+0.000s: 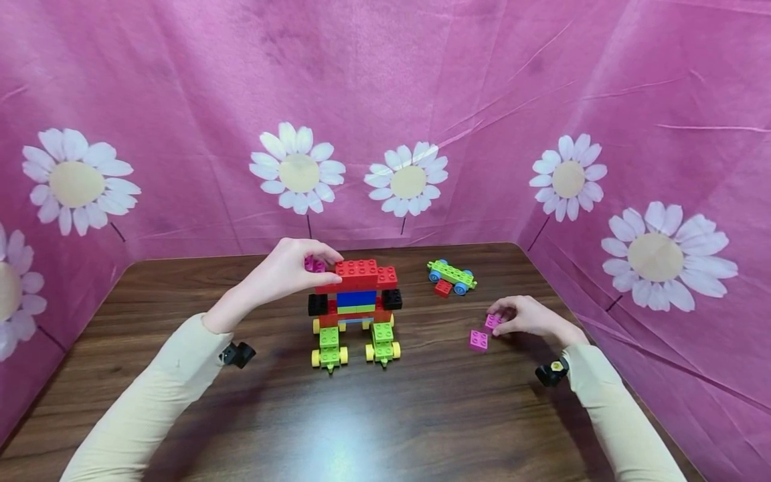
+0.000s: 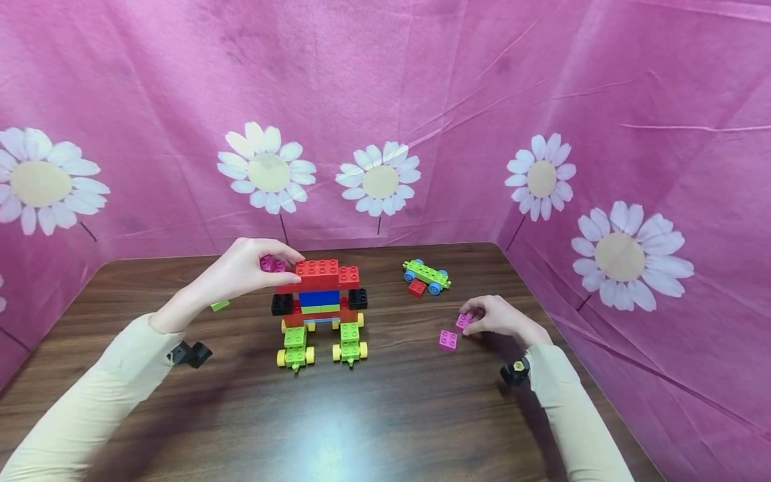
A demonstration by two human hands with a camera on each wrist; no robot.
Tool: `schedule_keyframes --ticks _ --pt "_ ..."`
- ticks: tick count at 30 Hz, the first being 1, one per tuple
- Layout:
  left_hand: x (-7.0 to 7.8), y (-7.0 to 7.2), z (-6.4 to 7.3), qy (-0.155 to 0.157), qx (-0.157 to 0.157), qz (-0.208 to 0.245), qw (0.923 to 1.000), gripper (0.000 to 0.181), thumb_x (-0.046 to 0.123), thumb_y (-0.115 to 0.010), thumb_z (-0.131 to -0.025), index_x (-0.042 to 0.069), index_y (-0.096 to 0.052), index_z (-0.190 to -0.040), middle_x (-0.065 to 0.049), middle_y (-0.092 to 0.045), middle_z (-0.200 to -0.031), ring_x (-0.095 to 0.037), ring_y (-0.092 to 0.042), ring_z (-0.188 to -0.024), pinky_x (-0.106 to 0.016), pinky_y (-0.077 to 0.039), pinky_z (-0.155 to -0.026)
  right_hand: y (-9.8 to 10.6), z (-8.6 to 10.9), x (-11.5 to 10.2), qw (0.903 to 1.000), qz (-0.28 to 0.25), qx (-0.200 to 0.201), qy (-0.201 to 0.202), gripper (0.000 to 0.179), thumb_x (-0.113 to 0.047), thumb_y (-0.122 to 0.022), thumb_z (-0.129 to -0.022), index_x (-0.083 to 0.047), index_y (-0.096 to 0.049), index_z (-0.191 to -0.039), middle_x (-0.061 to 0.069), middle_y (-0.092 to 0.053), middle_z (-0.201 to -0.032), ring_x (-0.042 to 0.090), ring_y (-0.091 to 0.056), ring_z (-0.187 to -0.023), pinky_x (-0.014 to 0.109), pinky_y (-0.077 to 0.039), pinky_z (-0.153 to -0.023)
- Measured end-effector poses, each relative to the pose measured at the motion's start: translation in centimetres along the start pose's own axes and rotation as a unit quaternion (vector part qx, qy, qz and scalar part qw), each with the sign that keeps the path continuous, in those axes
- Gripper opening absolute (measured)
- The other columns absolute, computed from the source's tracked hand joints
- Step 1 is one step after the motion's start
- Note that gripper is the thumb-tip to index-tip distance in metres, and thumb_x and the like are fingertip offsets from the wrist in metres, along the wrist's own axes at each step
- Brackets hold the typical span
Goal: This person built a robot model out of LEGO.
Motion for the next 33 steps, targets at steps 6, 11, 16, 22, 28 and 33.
schedule_keyframes --ticks 6,11,16,22,28,33 --pt "0.0 0.0 0.0 0.001 0.000 -0.001 1.0000 0.032 0.026 -0.082 -0.081 0.012 -0.076 -0.109 -0.003 -0.077 -0.101 -0.015 -0.067 -0.086 -0.030 -0.053 -0.074 0.6 -0.4 -0.4 0.9998 0.014 0.009 0.014 0.029 -0.019 -0.082 -0.080 -0.007 -0.071 -0.104 0.000 -0.070 -0.086 0.001 -0.059 -0.077 0.020 -0.050 -0.067" --pt "0.0 0.1 0.0 0.001 0.001 -0.002 1.0000 0.032 0.025 -0.083 -0.081 0.012 -0.076 -0.109 -0.003 -0.077 -0.101 -0.014 -0.066 -0.085 -0.030 -0.053 -0.073 1.8 -1.1 -1.6 0.9980 0.036 0.042 0.031 0.025 -0.017 -0.079 -0.083 -0.006 -0.071 -0.103 0.004 -0.073 -0.095 0.011 -0.065 -0.086 0.024 -0.055 -0.073" --pt "0.0 0.0 0.0 0.002 0.000 0.001 1.0000 0.032 0.025 -0.082 -0.081 0.011 -0.075 -0.110 -0.004 -0.077 -0.102 -0.015 -0.067 -0.087 -0.030 -0.054 -0.075 3.2 -2.0 -3.7 0.9936 0.061 0.076 0.058 0.026 -0.016 -0.080 -0.082 -0.007 -0.072 -0.106 0.004 -0.074 -0.097 0.019 -0.067 -0.086 0.030 -0.056 -0.075" --pt "-0.1 0.0 0.0 0.004 -0.001 0.001 1.0000 0.032 0.025 -0.082 -0.081 0.012 -0.076 -0.109 -0.003 -0.077 -0.102 -0.015 -0.067 -0.088 -0.030 -0.054 -0.075 4.1 -3.4 -7.4 0.9876 0.070 0.091 0.107 0.025 -0.015 -0.079 -0.083 -0.009 -0.073 -0.106 0.003 -0.075 -0.099 0.024 -0.068 -0.090 0.037 -0.057 -0.079" --pt "-0.2 -0.1 -0.1 0.001 -0.001 -0.001 1.0000 0.032 0.026 -0.082 -0.081 0.012 -0.076 -0.108 -0.002 -0.077 -0.101 -0.013 -0.065 -0.084 -0.029 -0.053 -0.072 4.9 -4.5 -11.4 0.9815 0.091 0.093 0.141 0.027 -0.018 -0.080 -0.083 -0.013 -0.073 -0.108 -0.001 -0.074 -0.101 0.016 -0.065 -0.088 0.029 -0.056 -0.076" --pt "-0.3 -0.1 -0.1 -0.001 -0.001 0.001 1.0000 0.032 0.026 -0.082 -0.081 0.012 -0.076 -0.109 -0.003 -0.077 -0.101 -0.013 -0.065 -0.083 -0.028 -0.052 -0.071 5.4 -5.2 -14.2 0.9817 0.079 0.076 0.156 0.029 -0.022 -0.079 -0.084 -0.012 -0.071 -0.111 0.000 -0.074 -0.100 0.020 -0.067 -0.091 0.036 -0.057 -0.076"
Point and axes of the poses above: each hand's wrist, its own z-axis away from the middle knuckle, its own y-axis out of the back of the hand, x = y × z, the point moved 3 cm from there along -z, towards the middle knuckle
